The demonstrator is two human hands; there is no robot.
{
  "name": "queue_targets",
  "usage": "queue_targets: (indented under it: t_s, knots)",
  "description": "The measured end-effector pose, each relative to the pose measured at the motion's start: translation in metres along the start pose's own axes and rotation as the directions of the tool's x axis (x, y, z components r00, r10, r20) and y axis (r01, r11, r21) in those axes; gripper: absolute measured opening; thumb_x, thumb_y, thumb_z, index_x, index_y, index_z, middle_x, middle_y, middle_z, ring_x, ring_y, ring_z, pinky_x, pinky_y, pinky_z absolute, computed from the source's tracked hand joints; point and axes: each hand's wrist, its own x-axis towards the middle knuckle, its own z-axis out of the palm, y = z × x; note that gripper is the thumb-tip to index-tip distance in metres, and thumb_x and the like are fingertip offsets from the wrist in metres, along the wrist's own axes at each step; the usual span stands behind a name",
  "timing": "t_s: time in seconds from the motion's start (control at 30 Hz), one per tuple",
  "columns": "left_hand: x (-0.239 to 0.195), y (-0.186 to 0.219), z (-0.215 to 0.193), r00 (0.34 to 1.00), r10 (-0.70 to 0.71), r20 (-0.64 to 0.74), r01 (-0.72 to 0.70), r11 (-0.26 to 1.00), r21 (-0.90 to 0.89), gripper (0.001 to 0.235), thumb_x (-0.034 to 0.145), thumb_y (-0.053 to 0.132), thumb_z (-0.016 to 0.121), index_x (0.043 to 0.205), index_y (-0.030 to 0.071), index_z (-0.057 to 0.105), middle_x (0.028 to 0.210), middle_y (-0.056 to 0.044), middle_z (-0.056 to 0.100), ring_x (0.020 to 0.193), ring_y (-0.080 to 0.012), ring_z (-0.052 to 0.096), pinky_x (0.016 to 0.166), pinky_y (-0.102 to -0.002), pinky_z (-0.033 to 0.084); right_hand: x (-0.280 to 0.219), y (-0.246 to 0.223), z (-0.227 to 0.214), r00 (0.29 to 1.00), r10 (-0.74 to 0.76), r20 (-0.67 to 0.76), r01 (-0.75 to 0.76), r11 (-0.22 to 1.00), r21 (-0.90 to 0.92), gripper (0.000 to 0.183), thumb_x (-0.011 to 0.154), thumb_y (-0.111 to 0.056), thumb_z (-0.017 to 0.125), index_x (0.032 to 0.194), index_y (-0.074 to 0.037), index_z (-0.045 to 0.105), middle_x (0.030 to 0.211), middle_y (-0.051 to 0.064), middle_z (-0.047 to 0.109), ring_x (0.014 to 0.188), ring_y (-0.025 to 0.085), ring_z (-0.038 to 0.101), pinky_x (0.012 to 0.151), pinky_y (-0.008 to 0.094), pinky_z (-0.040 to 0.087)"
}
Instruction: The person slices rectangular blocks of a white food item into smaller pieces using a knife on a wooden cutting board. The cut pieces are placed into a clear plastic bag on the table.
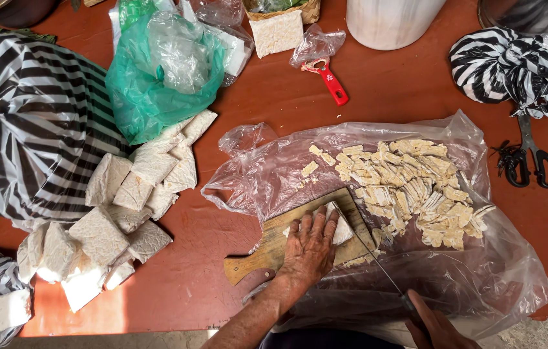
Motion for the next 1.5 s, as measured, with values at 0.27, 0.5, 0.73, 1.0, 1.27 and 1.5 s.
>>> queue_targets:
  t_s: [0.27, 0.5, 0.73, 1.0, 1.27, 1.5]
  knots:
    - [0.001, -0.003, 0.005, 0.997, 0.037, -0.061, -0.035, 0.999, 0.027, 0.077, 0.09, 0.024, 0.067, 0.156, 0.0, 0.035, 0.153, -0.022, 0.042, 0.135, -0.0415, 0.045, 0.111, -0.057, 0.037, 0.038, -0.036, -0.017, 0.993, -0.122, 0.002, 0.12, 0.977, 0.175, 0.066, 0.088, -0.021, 0.067, 0.15, -0.013, 0.045, 0.131, 0.018, 0.068, 0.117, 0.031, 0.07, 0.091, 0.041, 0.057]
    - [-0.001, -0.002, 0.003, 0.995, 0.017, -0.093, -0.019, 1.0, -0.022, 0.075, 0.087, 0.025, 0.07, 0.152, 0.001, 0.041, 0.15, -0.02, 0.047, 0.133, -0.0402, 0.048, 0.109, -0.056, 0.04, 0.083, -0.059, -0.01, 0.991, -0.128, -0.036, 0.133, 0.96, 0.247, 0.065, 0.09, -0.022, 0.068, 0.149, -0.011, 0.046, 0.129, 0.018, 0.069, 0.114, 0.029, 0.071, 0.091, 0.038, 0.056]
    - [0.002, -0.002, 0.004, 0.991, 0.027, -0.132, -0.028, 1.0, -0.001, 0.072, 0.086, 0.022, 0.072, 0.15, 0.002, 0.045, 0.149, -0.018, 0.049, 0.133, -0.0392, 0.049, 0.108, -0.056, 0.042, 0.026, -0.007, -0.007, 0.983, -0.151, -0.104, 0.162, 0.981, 0.109, 0.073, 0.079, -0.02, 0.077, 0.146, -0.014, 0.049, 0.116, 0.014, 0.074, 0.106, 0.028, 0.074, 0.086, 0.037, 0.059]
    - [-0.001, -0.002, 0.006, 0.986, 0.003, -0.168, -0.015, 0.997, -0.071, 0.071, 0.086, 0.024, 0.073, 0.148, 0.002, 0.047, 0.149, -0.017, 0.051, 0.132, -0.0394, 0.051, 0.109, -0.055, 0.042, 0.106, -0.094, -0.021, 0.997, -0.002, 0.083, -0.009, 0.991, 0.137, 0.066, 0.093, -0.022, 0.068, 0.155, -0.018, 0.045, 0.121, 0.013, 0.073, 0.102, 0.03, 0.075, 0.082, 0.04, 0.06]
    - [0.0, -0.003, 0.008, 0.985, 0.029, -0.171, -0.033, 0.999, -0.021, 0.066, 0.086, 0.022, 0.072, 0.145, 0.001, 0.05, 0.147, -0.019, 0.051, 0.133, -0.0403, 0.051, 0.107, -0.055, 0.044, 0.032, -0.056, -0.048, 0.976, -0.193, -0.099, 0.197, 0.98, 0.037, 0.068, 0.082, -0.03, 0.069, 0.145, -0.017, 0.048, 0.116, 0.015, 0.074, 0.103, 0.032, 0.075, 0.082, 0.044, 0.06]
    - [-0.005, -0.004, 0.005, 0.976, 0.044, -0.214, -0.046, 0.999, -0.005, 0.065, 0.086, 0.021, 0.073, 0.144, -0.001, 0.051, 0.147, -0.02, 0.052, 0.132, -0.0395, 0.053, 0.107, -0.053, 0.045, 0.109, -0.096, -0.022, 0.988, 0.044, 0.15, -0.046, 0.999, 0.012, 0.066, 0.097, -0.03, 0.066, 0.158, -0.023, 0.044, 0.118, 0.011, 0.075, 0.093, 0.03, 0.077, 0.077, 0.041, 0.061]
